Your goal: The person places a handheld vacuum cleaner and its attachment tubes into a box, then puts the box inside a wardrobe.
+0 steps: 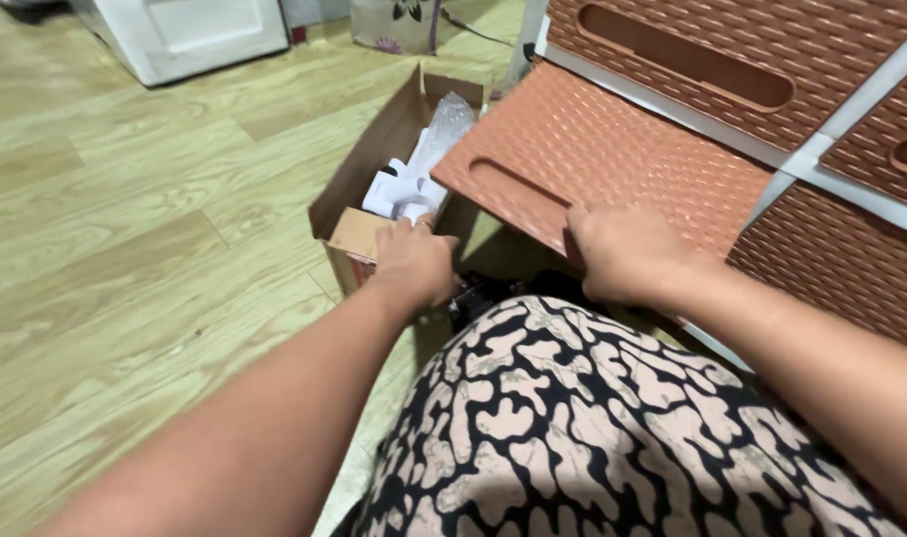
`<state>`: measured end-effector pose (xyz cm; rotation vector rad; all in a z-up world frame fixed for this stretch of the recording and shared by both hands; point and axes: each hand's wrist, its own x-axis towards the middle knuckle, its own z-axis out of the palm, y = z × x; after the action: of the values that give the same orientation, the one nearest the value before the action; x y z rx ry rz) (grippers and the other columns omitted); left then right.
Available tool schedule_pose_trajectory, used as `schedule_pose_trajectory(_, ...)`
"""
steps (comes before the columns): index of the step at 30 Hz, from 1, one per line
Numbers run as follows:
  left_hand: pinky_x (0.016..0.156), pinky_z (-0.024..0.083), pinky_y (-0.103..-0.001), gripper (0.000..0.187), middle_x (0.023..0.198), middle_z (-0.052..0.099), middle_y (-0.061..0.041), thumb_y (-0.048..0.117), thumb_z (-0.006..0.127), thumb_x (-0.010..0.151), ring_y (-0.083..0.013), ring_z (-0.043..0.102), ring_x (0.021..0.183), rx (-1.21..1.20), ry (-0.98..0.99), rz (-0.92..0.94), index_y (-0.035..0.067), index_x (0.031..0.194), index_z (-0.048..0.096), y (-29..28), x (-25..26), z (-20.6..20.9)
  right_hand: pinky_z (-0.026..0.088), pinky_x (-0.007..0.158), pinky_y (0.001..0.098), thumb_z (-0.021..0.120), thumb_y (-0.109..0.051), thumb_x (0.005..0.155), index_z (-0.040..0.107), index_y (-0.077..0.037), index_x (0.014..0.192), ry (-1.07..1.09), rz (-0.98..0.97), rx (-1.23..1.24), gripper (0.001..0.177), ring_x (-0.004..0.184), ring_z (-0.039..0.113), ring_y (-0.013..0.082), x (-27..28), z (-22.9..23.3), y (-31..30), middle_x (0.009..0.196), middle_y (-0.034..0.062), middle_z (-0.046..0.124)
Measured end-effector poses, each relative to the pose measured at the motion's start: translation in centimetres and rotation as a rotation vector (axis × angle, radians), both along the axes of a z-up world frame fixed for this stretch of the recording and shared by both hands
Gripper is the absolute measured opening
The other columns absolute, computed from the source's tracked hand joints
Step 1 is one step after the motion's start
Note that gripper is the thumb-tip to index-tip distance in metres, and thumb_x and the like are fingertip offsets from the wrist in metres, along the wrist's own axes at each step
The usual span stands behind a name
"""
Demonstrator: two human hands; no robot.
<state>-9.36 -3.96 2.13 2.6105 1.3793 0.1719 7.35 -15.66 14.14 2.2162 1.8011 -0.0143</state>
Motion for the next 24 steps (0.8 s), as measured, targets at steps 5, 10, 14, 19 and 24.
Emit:
schedule_pose_trajectory(5, 0.104, 0.040, -0.054, 0.030, 0.128, 0.067, -0.011, 0.018, 0.064, 0.090, -0.0296, 0.058, 0.127, -0.018, 0.124, 0.068, 0.018, 0.119, 0.073, 2.8, 0.1, -2.8, 0.056, 0.089, 0.0467, 0.074, -0.008, 0.075, 0.060, -0.003, 0.115, 0.038, 0.022, 0.078, 0.042, 0.104, 0.069, 0.0372, -0.7, 2.1, 1.0, 0.106, 0.0223, 0.071)
schedule_pose_trajectory(10, 0.092, 0.052, -0.049, 0.022, 0.104, 0.075, -0.015, 0.014, 0.059, 0.095, -0.0335, 0.072, 0.100, -0.043, -0.120, 0.232, 0.017, 0.104, 0.079, 4.7, -1.3, -4.0, 0.056, 0.092, 0.0449, 0.075, -0.016, 0.077, 0.065, -0.010, 0.110, 0.002, -0.003, -0.027, 0.035, 0.105, 0.070, 0.0343, 0.4, 0.0, 0.5, 0.109, 0.0174, 0.072)
schedule_pose_trajectory(14, 0.083, 0.056, -0.049, 0.018, 0.100, 0.074, -0.020, 0.019, 0.064, 0.092, -0.0372, 0.071, 0.094, -0.014, -0.260, 0.337, 0.012, 0.100, 0.079, 5.9, -3.3, -4.2, 0.056, 0.087, 0.0476, 0.073, -0.021, 0.081, 0.058, -0.007, 0.117, -0.130, 0.111, 0.010, 0.041, 0.107, 0.068, 0.0354, 1.7, -5.1, 1.2, 0.115, 0.0183, 0.069)
schedule_pose_trajectory(19, 0.084, 0.056, -0.048, 0.017, 0.098, 0.074, -0.018, 0.015, 0.069, 0.083, -0.0377, 0.071, 0.092, 0.042, -0.274, 0.352, 0.010, 0.095, 0.080, 6.2, -5.8, -4.6, 0.052, 0.099, 0.0481, 0.063, -0.031, 0.095, 0.055, -0.017, 0.136, 0.077, -0.055, -0.233, 0.044, 0.117, 0.065, 0.0344, 4.3, -7.9, 2.1, 0.129, 0.0172, 0.066)
schedule_pose_trajectory(24, 0.084, 0.057, -0.048, 0.013, 0.093, 0.074, -0.018, 0.016, 0.072, 0.083, -0.0355, 0.072, 0.090, 0.156, -0.040, 0.063, 0.009, 0.093, 0.076, 4.9, -5.5, -5.4, 0.050, 0.106, 0.0450, 0.071, -0.035, 0.087, 0.051, -0.020, 0.148, 0.132, -0.062, -0.236, 0.066, 0.124, 0.064, 0.0324, 5.6, -10.3, 4.2, 0.134, 0.0181, 0.064)
